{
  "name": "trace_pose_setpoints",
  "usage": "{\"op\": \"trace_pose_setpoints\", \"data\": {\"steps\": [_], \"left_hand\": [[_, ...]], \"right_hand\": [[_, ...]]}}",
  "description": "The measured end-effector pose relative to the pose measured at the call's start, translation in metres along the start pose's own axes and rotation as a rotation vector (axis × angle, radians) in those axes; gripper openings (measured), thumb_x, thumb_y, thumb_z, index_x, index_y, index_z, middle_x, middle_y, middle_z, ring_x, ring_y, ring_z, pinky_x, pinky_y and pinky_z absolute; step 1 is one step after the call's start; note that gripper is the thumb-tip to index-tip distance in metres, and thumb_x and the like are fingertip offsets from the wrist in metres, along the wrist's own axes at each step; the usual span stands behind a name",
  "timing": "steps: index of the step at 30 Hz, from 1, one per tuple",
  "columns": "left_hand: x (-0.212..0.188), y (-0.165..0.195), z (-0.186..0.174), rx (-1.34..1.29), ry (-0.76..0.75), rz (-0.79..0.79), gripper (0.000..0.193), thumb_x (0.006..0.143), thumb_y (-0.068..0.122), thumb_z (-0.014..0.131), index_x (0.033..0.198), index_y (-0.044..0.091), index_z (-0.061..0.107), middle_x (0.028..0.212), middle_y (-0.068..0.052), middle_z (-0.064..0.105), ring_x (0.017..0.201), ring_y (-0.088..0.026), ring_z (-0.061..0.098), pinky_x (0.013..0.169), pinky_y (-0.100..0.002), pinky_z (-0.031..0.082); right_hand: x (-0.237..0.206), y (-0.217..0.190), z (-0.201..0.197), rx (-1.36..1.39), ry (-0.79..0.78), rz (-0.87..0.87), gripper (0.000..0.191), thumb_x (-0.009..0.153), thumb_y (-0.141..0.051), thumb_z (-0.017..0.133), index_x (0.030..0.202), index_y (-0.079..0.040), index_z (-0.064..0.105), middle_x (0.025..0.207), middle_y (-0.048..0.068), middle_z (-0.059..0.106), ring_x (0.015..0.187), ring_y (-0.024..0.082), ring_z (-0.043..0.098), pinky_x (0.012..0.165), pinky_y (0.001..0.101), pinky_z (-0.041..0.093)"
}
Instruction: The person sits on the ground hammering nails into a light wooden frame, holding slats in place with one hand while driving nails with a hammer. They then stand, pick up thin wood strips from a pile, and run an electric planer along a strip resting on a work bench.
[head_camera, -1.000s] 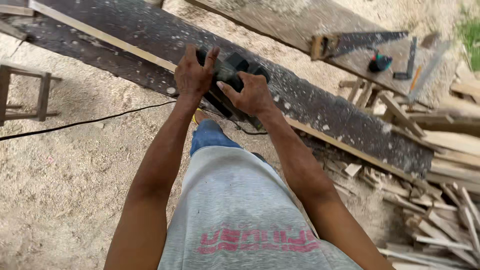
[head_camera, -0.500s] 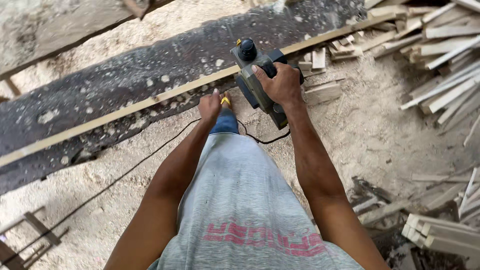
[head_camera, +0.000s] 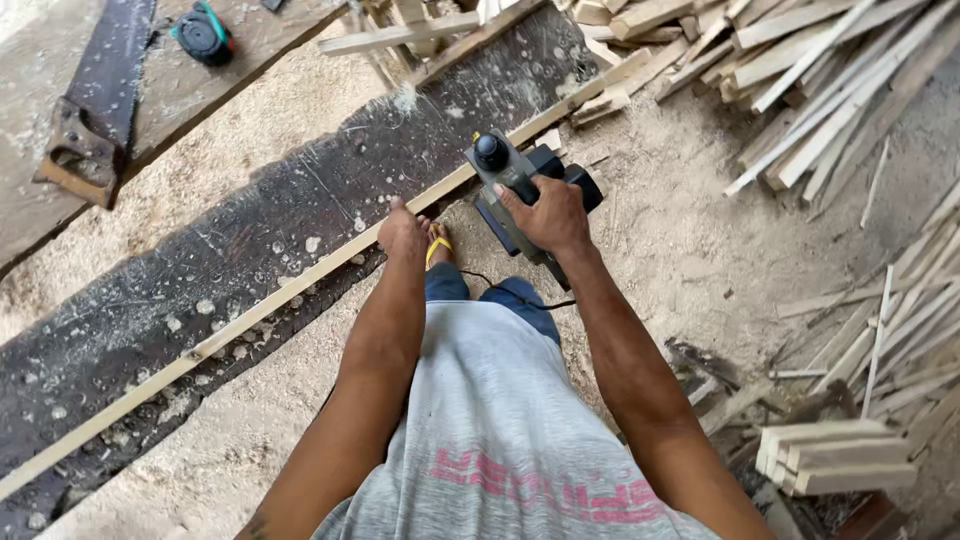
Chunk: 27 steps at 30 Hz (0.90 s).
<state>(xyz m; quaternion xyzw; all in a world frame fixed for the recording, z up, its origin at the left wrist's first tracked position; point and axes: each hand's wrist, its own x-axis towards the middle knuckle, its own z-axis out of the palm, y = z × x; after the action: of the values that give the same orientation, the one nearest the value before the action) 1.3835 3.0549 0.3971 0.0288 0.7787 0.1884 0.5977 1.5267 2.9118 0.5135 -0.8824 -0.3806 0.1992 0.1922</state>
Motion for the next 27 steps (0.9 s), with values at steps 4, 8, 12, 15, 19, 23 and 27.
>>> {"op": "trace_pose_setpoints", "data": {"steps": [4, 8, 12, 15, 19, 23, 27], "left_hand": [[0.024, 0.018, -0.007, -0.115, 0.044, -0.037, 0.035, 0.087, 0.019, 0.080, 0.099, -0.012, 0.068, 0.082, -0.019, 0.070, 0.054, -0.025, 0.067, 0.046, -0.037, 0.060], [0.055, 0.052, -0.069, -0.106, 0.221, 0.042, 0.031, 0.084, 0.022, 0.080, 0.090, -0.007, 0.072, 0.081, -0.016, 0.074, 0.057, -0.021, 0.070, 0.044, -0.031, 0.059], [0.089, 0.082, -0.161, 0.047, 0.513, 0.276, 0.048, 0.083, 0.034, 0.081, 0.102, -0.007, 0.065, 0.097, -0.025, 0.074, 0.080, -0.034, 0.076, 0.067, -0.042, 0.063], [0.096, 0.076, -0.183, 0.498, 0.511, 0.343, 0.064, 0.090, 0.055, 0.074, 0.109, -0.006, 0.070, 0.112, -0.030, 0.071, 0.106, -0.044, 0.069, 0.093, -0.051, 0.056], [0.079, 0.050, -0.151, 0.199, 0.395, 0.198, 0.054, 0.079, 0.045, 0.081, 0.111, 0.003, 0.073, 0.115, -0.022, 0.072, 0.108, -0.038, 0.070, 0.094, -0.045, 0.057], [0.062, 0.030, -0.123, -0.057, 0.304, 0.103, 0.040, 0.090, 0.039, 0.072, 0.098, 0.000, 0.076, 0.092, -0.017, 0.080, 0.083, -0.029, 0.081, 0.078, -0.042, 0.065], [0.061, 0.023, -0.111, -0.019, 0.414, 0.266, 0.036, 0.086, 0.038, 0.078, 0.087, 0.002, 0.080, 0.076, -0.011, 0.078, 0.066, -0.020, 0.076, 0.071, -0.036, 0.060]], "right_hand": [[0.036, -0.017, -0.001, -0.008, -0.091, -0.072, 0.058, 0.088, -0.058, 0.072, 0.095, 0.000, 0.077, 0.070, 0.020, 0.072, 0.069, 0.037, 0.073, 0.066, 0.0469, 0.056], [0.063, -0.056, 0.006, -0.048, -0.204, -0.253, 0.061, 0.091, -0.060, 0.072, 0.092, 0.000, 0.075, 0.070, 0.017, 0.071, 0.067, 0.032, 0.074, 0.064, 0.0435, 0.057], [0.077, -0.098, 0.019, -0.049, -0.310, -0.391, 0.059, 0.088, -0.061, 0.072, 0.093, -0.002, 0.076, 0.064, 0.015, 0.069, 0.057, 0.029, 0.071, 0.058, 0.0418, 0.056], [0.081, -0.120, 0.035, -0.075, -0.366, -0.606, 0.060, 0.091, -0.062, 0.072, 0.090, -0.002, 0.076, 0.066, 0.013, 0.069, 0.058, 0.027, 0.070, 0.059, 0.0410, 0.055], [0.087, -0.132, 0.060, -0.130, -0.473, -0.833, 0.061, 0.093, -0.063, 0.070, 0.088, -0.003, 0.077, 0.064, 0.011, 0.068, 0.058, 0.026, 0.069, 0.058, 0.0410, 0.055], [0.094, -0.116, 0.068, -0.194, -0.596, -0.813, 0.062, 0.092, -0.065, 0.066, 0.085, -0.004, 0.075, 0.060, 0.008, 0.066, 0.054, 0.025, 0.067, 0.055, 0.0398, 0.054], [0.111, -0.077, 0.052, -0.171, -0.575, -0.900, 0.063, 0.096, -0.064, 0.068, 0.083, -0.003, 0.074, 0.061, 0.008, 0.063, 0.055, 0.023, 0.063, 0.055, 0.0398, 0.051]]}}
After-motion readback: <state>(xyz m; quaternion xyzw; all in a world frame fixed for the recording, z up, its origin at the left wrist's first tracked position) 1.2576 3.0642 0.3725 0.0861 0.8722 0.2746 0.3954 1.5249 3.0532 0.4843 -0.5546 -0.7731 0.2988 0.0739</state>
